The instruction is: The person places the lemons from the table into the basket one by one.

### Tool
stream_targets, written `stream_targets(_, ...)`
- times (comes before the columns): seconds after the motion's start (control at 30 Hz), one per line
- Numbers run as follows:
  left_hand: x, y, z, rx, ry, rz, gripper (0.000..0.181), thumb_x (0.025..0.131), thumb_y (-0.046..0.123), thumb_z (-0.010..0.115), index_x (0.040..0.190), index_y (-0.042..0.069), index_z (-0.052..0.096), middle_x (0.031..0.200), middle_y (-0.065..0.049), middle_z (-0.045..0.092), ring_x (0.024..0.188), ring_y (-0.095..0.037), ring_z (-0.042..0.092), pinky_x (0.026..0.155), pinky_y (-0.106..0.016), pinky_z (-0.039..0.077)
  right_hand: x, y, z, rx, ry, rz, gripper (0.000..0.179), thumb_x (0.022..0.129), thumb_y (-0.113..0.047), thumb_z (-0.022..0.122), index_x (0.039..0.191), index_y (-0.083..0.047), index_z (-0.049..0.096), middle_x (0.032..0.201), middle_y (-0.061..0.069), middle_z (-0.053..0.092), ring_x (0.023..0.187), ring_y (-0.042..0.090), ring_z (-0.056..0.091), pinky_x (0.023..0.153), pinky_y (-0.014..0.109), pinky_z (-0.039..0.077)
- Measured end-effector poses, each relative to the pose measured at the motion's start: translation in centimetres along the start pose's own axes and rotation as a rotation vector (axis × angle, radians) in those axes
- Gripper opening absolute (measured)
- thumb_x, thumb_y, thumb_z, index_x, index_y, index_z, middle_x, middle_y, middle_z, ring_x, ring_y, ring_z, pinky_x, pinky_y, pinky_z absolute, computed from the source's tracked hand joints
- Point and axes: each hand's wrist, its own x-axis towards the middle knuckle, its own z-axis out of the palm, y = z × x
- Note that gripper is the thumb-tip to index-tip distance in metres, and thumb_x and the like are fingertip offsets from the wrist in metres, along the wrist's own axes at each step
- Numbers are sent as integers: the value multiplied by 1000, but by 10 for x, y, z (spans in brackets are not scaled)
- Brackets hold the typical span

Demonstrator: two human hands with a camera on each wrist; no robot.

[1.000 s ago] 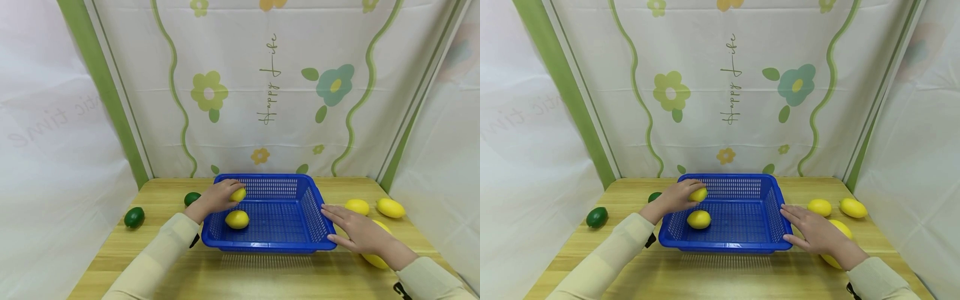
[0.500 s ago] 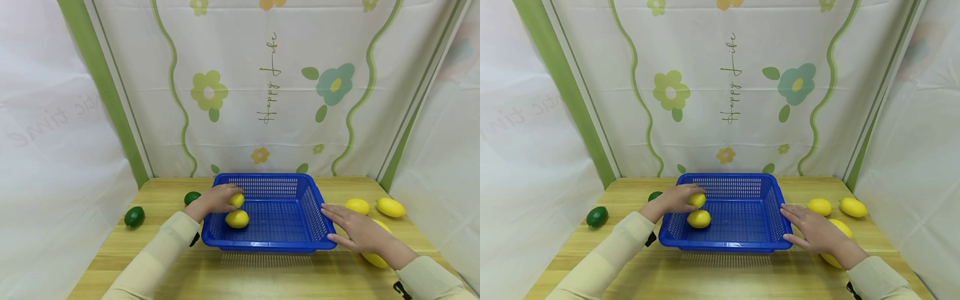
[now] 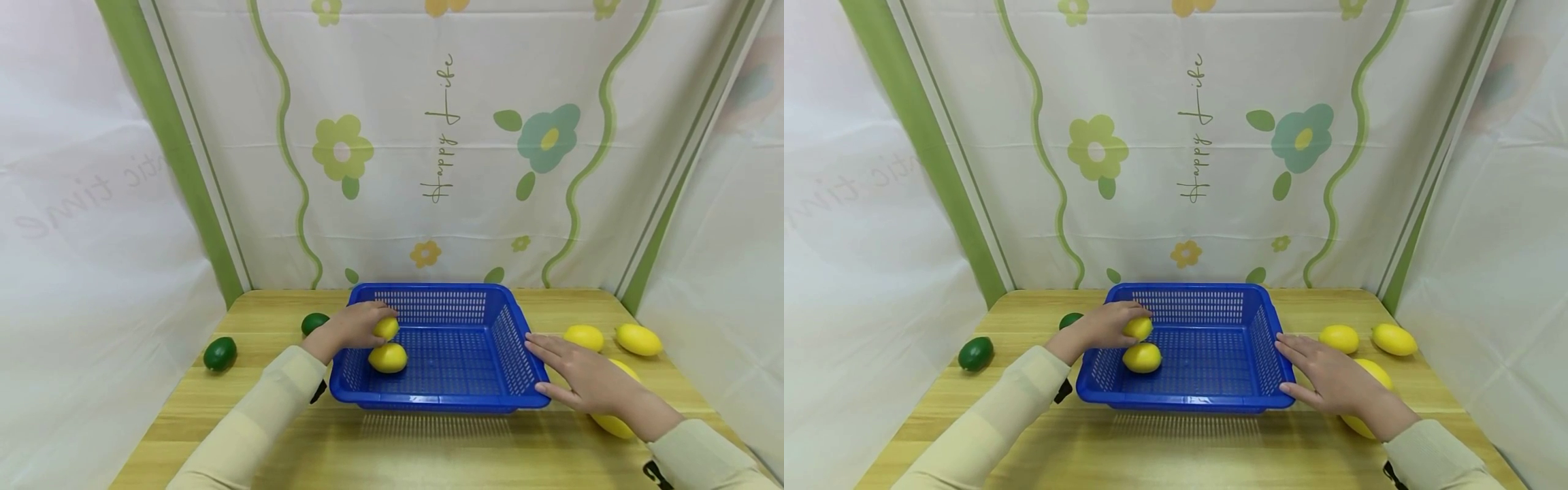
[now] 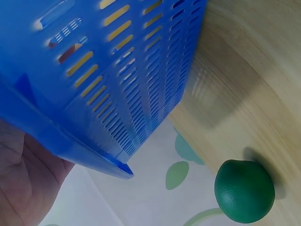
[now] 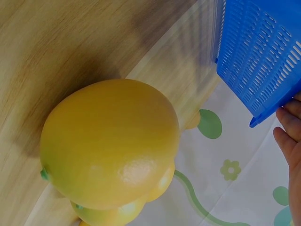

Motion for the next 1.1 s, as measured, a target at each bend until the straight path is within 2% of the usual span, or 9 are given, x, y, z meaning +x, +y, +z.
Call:
stream_targets(0.37, 0, -4, 3, 24, 8, 0, 56, 88, 29, 73, 139, 16, 54, 139, -9, 52, 126, -27, 49, 102, -41, 45, 0, -1, 1, 2, 8, -4, 63, 88, -38, 70, 134, 2, 56, 138, 18, 52, 122, 37, 52, 111, 11, 2)
stream_targets(0.63, -4, -6, -1, 15, 55, 16, 56, 89, 27, 73, 139, 11, 54, 139, -11, 52, 129, -29, 47, 104, -42, 43, 0, -1, 0, 1, 14, -6, 63, 88, -37, 70, 134, 3, 56, 138, 18, 52, 122, 37, 52, 111, 11, 2)
stream_targets(0.87, -7, -6, -2, 26, 65, 40, 55, 88, 24, 74, 137, 8, 56, 137, -12, 53, 127, -30, 49, 102, -42, 45, 0, -2, -1, 4, 14, -2, 62, 88, -37, 71, 133, 3, 56, 137, 19, 53, 121, 37, 52, 111, 11, 2)
stream_targets(1.1, -12, -7, -2, 43, 62, 31, 55, 88, 25, 74, 138, 10, 55, 139, -11, 52, 127, -28, 49, 102, -40, 46, 0, -2, -1, 11, 22, -5, 62, 87, -36, 71, 133, 3, 56, 137, 19, 53, 121, 37, 52, 111, 10, 3)
